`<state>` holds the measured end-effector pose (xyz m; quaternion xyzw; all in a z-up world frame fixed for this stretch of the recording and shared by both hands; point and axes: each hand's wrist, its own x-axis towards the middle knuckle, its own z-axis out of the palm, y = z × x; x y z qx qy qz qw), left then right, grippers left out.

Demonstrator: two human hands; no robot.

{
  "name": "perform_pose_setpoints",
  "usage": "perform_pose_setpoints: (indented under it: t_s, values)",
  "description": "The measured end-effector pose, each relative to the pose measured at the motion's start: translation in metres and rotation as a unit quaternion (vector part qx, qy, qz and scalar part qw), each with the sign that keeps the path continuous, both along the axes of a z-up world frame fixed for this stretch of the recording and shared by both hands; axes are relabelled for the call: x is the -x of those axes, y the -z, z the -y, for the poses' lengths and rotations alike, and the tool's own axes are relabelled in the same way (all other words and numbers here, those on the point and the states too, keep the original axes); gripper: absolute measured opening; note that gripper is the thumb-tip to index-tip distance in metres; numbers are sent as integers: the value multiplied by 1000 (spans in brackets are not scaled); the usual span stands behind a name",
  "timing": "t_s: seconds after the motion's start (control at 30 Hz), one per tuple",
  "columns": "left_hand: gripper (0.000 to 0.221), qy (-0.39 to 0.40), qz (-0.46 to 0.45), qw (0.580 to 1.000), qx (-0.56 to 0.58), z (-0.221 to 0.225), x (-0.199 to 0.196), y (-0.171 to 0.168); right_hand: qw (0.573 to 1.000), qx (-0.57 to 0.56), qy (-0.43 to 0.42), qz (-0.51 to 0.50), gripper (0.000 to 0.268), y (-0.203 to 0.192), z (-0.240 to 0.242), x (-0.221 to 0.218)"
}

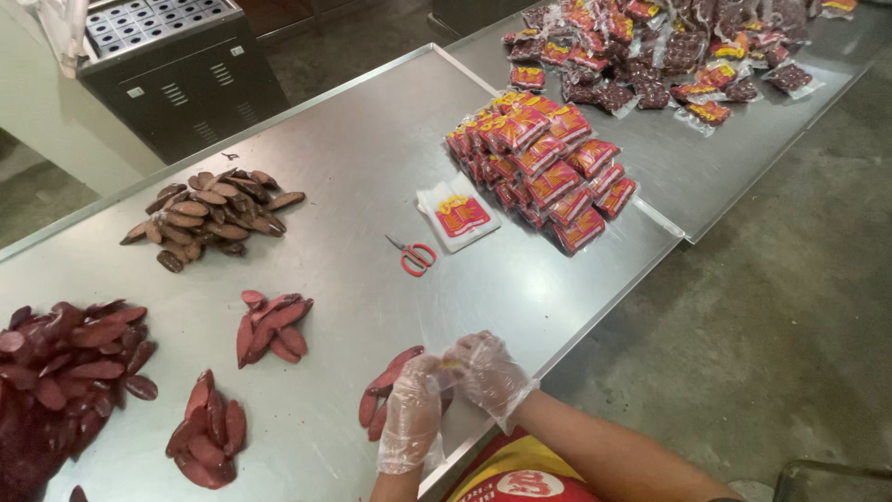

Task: The person, wearing gloves, picks up processed meat slices from a stainless steel table and places them into small plastic bags, one at a time.

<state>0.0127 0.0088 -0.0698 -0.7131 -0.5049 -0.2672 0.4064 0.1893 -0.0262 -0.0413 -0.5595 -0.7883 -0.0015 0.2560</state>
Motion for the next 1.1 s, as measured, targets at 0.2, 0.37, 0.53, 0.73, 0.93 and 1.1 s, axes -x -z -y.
perform_pose_setpoints:
  t_s: [0.2,0.37,0.53,0.73,0.93,1.1]
  values:
    - [28,383,452,669,449,-7,23,-14,988,54,-40,-141,16,-11,-11,2]
    - [45,291,463,656,520,-10,57,-31,994,-86,56,-44,23,-13,-38,-33]
    - [63,217,328,750,531,0,62,-27,993,-12,103,54,17,-1,-54,-70]
    - [65,198,267,799,502,3,55,-21,978,166,70,103,12,64,-28,-74]
    - [53,152,234,790,546,-14,61,-24,966,78,202,-142,25,100,-22,-82]
    - [50,191,243,790,530,-32,59,-22,953,83,229,-178,24,99,-21,-84]
